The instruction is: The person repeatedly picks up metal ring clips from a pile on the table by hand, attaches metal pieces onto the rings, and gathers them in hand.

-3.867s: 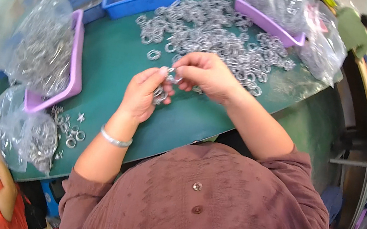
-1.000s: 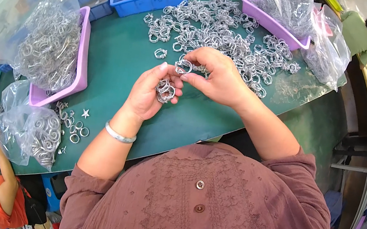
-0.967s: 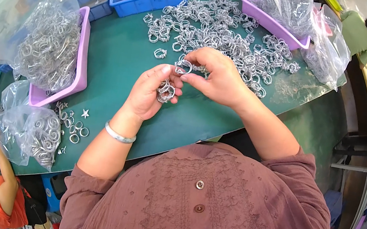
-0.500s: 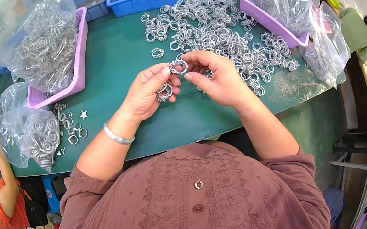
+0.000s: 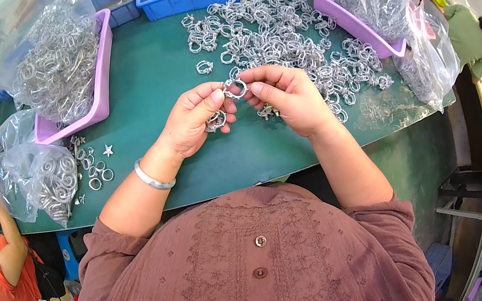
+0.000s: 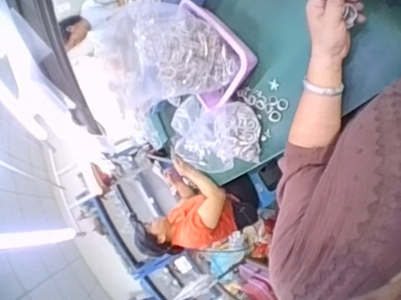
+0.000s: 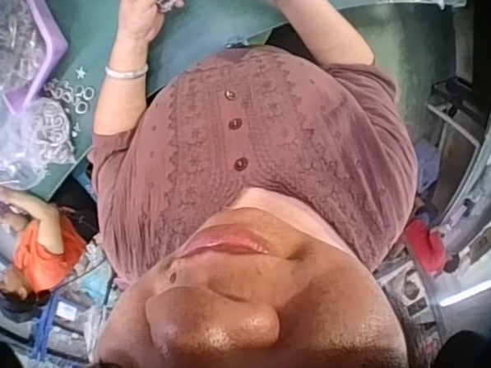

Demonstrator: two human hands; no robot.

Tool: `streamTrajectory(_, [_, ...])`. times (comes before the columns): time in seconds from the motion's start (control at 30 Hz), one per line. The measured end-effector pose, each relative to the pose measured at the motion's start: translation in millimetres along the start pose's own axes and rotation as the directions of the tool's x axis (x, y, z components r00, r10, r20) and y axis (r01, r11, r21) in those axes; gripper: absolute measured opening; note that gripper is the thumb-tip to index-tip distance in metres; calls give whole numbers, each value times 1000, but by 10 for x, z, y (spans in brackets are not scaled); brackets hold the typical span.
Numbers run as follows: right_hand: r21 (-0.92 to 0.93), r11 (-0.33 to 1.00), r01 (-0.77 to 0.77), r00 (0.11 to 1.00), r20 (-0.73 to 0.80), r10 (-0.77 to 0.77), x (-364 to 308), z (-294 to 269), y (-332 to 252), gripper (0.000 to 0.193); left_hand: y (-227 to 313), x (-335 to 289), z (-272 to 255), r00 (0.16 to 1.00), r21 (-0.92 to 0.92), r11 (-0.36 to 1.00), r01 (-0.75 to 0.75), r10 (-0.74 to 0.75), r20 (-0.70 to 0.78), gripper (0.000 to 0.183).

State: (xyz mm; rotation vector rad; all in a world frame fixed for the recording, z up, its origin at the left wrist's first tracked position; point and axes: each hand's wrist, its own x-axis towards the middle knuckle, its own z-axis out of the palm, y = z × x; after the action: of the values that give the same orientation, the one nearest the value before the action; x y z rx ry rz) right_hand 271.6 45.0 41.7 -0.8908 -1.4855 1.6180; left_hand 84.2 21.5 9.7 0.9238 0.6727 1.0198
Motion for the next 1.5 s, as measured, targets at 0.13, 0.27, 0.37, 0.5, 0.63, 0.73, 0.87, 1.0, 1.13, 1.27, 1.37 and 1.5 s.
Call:
streamTrajectory(0.13, [91,994,-60,998,-3,60,-15,0,0,19,-15,-1,-1,1000,11,1000,7,-7,-4,26])
streamTrajectory(0.27, [140,988,-67,998,-6,68,-12,5,6,19,-10,-2,2,1000,16,1000,13,-13,-11,27])
streamTrajectory(0.37, [173,981,-91,996,-10,94,-3,5,9,19,-4,1,2,1000,14,1000,15,-14,-10,27])
streamTrajectory(0.5, [169,979,-110,993,-17,114,-3,16,16,20,-13,2,-3,1000,22,1000,15,-15,-14,27])
streamTrajectory(0.63, [144,984,-103,994,-30,109,34,11,47,21,1,14,-6,1000,28,999,14,-14,-19,27])
streamTrajectory(0.73, [169,981,-96,993,-57,107,-13,44,34,22,-1,-18,22,1000,17,1000,11,-11,-18,28])
streamTrajectory(0.87, [158,985,-69,994,-73,82,-36,32,53,22,-15,-1,24,999,-14,1000,22,-23,-41,28])
streamTrajectory(1.0, [130,991,-38,995,-86,49,-12,49,16,22,-4,23,-26,997,-9,1000,7,-8,-72,26])
streamTrajectory(1.13, [71,997,-21,995,-99,28,-29,53,10,22,1,6,-2,995,-11,1000,23,-24,-100,25])
streamTrajectory(1.27, [52,998,27,994,-106,-21,-37,60,42,21,11,4,6,993,0,1000,29,-29,-115,24])
streamTrajectory(1.37, [-45,995,84,989,-122,-89,-45,69,79,21,-2,0,5,992,7,999,32,-31,-123,24])
streamTrajectory(1.5, [-157,976,151,978,-123,-171,-45,86,103,20,-7,5,-9,992,7,1000,22,-21,-124,25])
